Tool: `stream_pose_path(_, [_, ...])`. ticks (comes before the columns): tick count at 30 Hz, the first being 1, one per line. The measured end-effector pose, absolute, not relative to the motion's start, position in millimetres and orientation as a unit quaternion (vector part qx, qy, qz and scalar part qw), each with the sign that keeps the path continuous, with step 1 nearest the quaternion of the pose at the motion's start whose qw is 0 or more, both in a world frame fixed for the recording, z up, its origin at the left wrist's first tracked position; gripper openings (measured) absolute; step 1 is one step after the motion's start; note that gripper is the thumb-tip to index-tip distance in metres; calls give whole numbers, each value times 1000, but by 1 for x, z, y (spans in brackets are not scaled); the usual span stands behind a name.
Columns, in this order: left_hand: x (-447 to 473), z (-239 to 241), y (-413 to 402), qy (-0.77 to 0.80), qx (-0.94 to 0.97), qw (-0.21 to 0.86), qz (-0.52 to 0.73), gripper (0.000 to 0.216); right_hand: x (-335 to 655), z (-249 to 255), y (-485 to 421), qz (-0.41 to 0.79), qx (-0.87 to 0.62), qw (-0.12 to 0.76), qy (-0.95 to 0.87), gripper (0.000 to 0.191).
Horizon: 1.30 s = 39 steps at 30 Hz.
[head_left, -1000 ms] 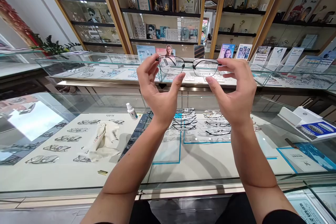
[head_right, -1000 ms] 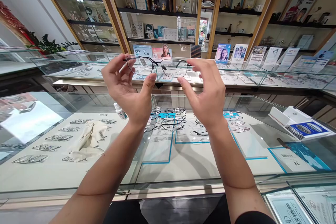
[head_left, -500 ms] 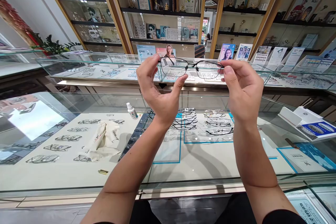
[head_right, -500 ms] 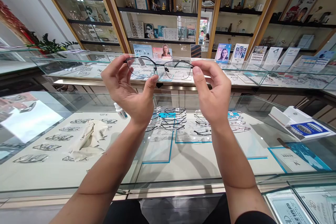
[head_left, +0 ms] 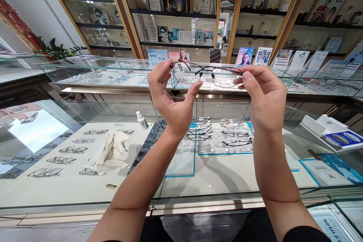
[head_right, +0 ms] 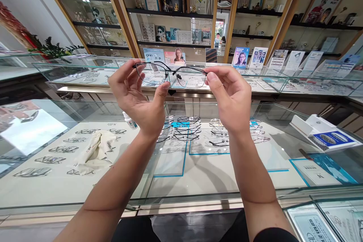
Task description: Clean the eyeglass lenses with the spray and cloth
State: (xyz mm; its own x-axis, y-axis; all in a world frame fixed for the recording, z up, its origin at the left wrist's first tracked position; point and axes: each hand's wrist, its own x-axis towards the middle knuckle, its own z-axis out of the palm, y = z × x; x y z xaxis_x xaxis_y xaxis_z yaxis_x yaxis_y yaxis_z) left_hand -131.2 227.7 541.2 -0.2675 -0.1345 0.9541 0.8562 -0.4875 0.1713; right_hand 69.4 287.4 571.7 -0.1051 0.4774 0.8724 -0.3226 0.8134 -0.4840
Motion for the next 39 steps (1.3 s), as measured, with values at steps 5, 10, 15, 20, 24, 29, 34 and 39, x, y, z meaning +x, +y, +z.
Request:
stream_pose_path(5, [-131,541,228,-365,-495,344,-710,70,69,572,290,319,-47,657,-681,24])
stream_pose_path(10, [-130,541,230,-354,-496,332,-720,70,68,570,292,303,-67,653,-691,28])
stream_pose_path(15, [-127,539,232,-364,-492,326,-721,68,67,566,301,269,-70,647,-710,32])
stream_pose_path(20, [-129,538,232,-362,-506,290,-727,68,67,564,307,279,-72,648,-705,31])
stream_pose_path(24, [-131,538,233,-350,-525,259,-732,71,66,563,310,290,-54,650,-700,33])
stream_pose_path(29, [-129,540,234,-347,-521,252,-738,71,65,562,312,297,-73,641,-704,35])
stream_pose_path(34, [-128,541,235,-335,-539,235,-737,74,64,560,318,302,-75,638,-704,29])
stream_pose_path(39, [-132,542,236,-338,-556,218,-727,74,64,560,321,277,-86,625,-724,27])
